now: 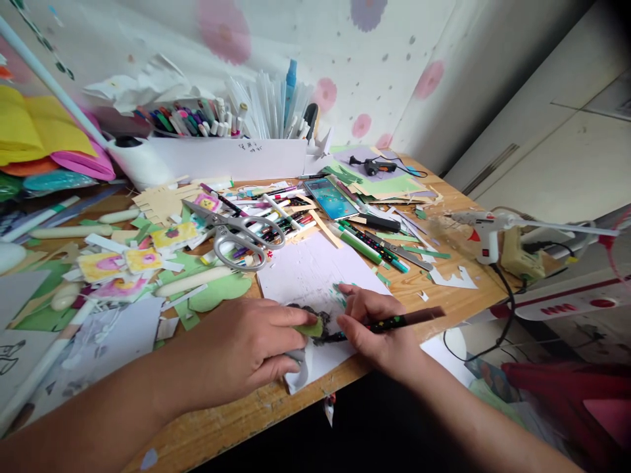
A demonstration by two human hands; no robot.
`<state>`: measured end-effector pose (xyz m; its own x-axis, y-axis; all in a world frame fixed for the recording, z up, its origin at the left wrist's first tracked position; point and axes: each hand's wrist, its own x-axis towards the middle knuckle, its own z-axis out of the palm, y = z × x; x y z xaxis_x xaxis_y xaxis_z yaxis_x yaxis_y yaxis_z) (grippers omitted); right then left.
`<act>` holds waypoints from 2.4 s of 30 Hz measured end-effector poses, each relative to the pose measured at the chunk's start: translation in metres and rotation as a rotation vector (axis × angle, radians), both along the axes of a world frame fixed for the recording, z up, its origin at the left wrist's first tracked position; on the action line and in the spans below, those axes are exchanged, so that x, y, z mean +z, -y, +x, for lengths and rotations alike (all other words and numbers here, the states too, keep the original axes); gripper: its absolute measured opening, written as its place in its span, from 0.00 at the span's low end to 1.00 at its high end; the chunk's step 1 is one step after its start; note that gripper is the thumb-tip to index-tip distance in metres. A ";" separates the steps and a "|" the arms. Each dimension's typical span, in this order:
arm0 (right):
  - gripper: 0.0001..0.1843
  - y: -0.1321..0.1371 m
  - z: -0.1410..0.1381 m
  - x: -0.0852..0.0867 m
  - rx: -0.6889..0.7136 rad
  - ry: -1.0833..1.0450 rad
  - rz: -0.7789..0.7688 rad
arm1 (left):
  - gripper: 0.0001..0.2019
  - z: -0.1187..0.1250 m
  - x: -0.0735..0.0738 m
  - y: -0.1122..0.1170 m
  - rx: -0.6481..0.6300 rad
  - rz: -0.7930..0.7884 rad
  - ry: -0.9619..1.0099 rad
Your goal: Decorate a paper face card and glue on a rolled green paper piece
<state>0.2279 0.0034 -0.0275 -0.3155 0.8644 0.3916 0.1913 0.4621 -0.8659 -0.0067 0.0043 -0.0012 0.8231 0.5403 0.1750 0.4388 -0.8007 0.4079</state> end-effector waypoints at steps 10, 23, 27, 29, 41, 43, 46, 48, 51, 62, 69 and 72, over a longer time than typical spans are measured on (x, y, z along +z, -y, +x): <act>0.16 0.000 0.000 0.002 0.025 0.018 -0.005 | 0.07 -0.001 0.000 0.001 0.007 -0.013 -0.004; 0.16 0.000 0.000 0.001 0.042 0.057 -0.028 | 0.07 -0.001 -0.001 0.001 0.015 0.003 0.013; 0.16 0.000 -0.001 0.003 0.018 0.029 -0.038 | 0.07 0.000 -0.001 0.001 0.014 0.016 -0.002; 0.16 0.000 0.000 0.003 0.018 0.036 -0.036 | 0.07 0.000 -0.001 0.002 0.013 0.015 -0.006; 0.16 0.000 -0.001 0.005 0.017 0.024 -0.034 | 0.08 -0.002 -0.002 0.001 0.007 -0.007 0.034; 0.16 0.000 -0.001 0.005 0.029 0.043 -0.015 | 0.08 -0.002 -0.001 0.001 0.007 -0.010 0.027; 0.16 0.000 -0.001 0.003 0.019 0.054 -0.022 | 0.07 -0.002 -0.001 0.001 0.007 -0.001 0.027; 0.16 0.000 -0.001 0.001 0.006 0.039 -0.035 | 0.07 -0.002 -0.001 0.001 0.003 0.006 0.017; 0.16 0.000 -0.001 0.001 0.019 0.052 -0.025 | 0.08 -0.002 -0.001 0.001 0.001 0.012 0.002; 0.17 0.000 -0.001 0.004 -0.041 0.009 -0.053 | 0.07 -0.002 -0.001 0.002 0.022 0.017 -0.025; 0.17 -0.001 -0.001 0.006 -0.048 0.017 -0.048 | 0.08 -0.002 -0.001 0.002 0.018 0.005 -0.049; 0.18 -0.001 -0.001 0.006 -0.033 0.018 -0.056 | 0.08 -0.002 -0.001 0.002 0.019 0.007 -0.036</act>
<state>0.2267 0.0045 -0.0213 -0.2933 0.8948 0.3365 0.2218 0.4061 -0.8865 -0.0090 0.0027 -0.0023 0.8184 0.5548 0.1493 0.4684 -0.7948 0.3858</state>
